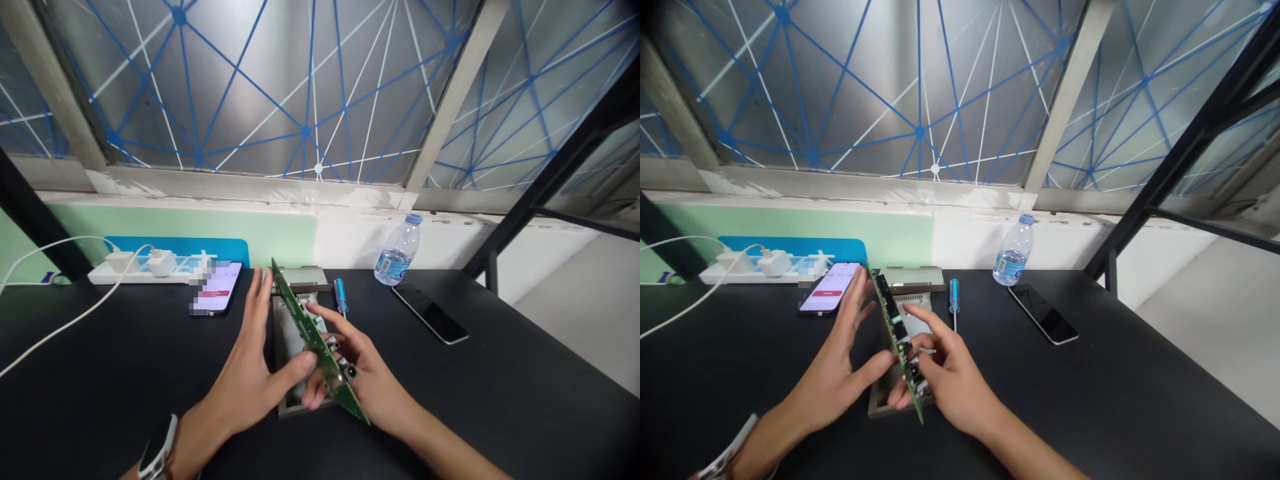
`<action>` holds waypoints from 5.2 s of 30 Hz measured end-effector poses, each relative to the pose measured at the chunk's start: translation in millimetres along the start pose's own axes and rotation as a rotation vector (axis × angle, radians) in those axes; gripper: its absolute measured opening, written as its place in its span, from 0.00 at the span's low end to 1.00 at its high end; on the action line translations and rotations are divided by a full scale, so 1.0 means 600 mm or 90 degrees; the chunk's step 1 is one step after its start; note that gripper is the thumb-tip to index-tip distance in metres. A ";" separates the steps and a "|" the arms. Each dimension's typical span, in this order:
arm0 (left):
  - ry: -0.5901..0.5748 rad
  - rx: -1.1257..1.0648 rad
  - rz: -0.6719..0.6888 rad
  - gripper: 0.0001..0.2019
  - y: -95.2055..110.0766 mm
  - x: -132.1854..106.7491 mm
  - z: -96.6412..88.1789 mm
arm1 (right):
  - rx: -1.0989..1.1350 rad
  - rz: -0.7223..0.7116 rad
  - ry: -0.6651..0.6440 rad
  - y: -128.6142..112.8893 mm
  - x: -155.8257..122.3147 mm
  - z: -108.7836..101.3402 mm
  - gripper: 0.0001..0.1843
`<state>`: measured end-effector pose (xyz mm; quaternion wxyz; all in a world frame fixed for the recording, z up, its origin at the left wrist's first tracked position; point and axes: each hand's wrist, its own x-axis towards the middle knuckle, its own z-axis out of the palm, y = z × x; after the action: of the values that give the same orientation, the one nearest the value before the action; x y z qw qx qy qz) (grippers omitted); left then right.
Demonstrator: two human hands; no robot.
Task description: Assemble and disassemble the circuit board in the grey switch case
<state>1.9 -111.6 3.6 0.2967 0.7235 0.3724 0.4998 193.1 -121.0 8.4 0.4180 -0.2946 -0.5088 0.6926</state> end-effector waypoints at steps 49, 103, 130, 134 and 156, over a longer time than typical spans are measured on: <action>-0.018 0.072 0.210 0.13 0.003 0.032 -0.052 | 0.209 -0.025 0.206 -0.039 0.005 -0.016 0.17; -0.037 -0.402 -0.337 0.12 0.011 0.032 -0.024 | -0.376 -0.059 0.154 0.004 0.008 -0.027 0.09; -0.043 -0.480 -0.337 0.21 0.009 0.011 0.012 | -0.276 0.008 0.080 -0.002 0.004 -0.002 0.20; 0.000 -0.455 -0.364 0.19 0.008 0.016 0.012 | -0.135 0.069 0.073 -0.015 0.003 -0.001 0.28; -0.068 -0.022 -0.039 0.18 -0.021 0.035 -0.044 | 0.144 0.056 0.204 -0.049 0.004 -0.033 0.28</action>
<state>-21.5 -85.4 12.8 0.3439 0.7323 0.3692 0.4574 216.4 -106.0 30.3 0.4933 -0.3745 -0.3411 0.7071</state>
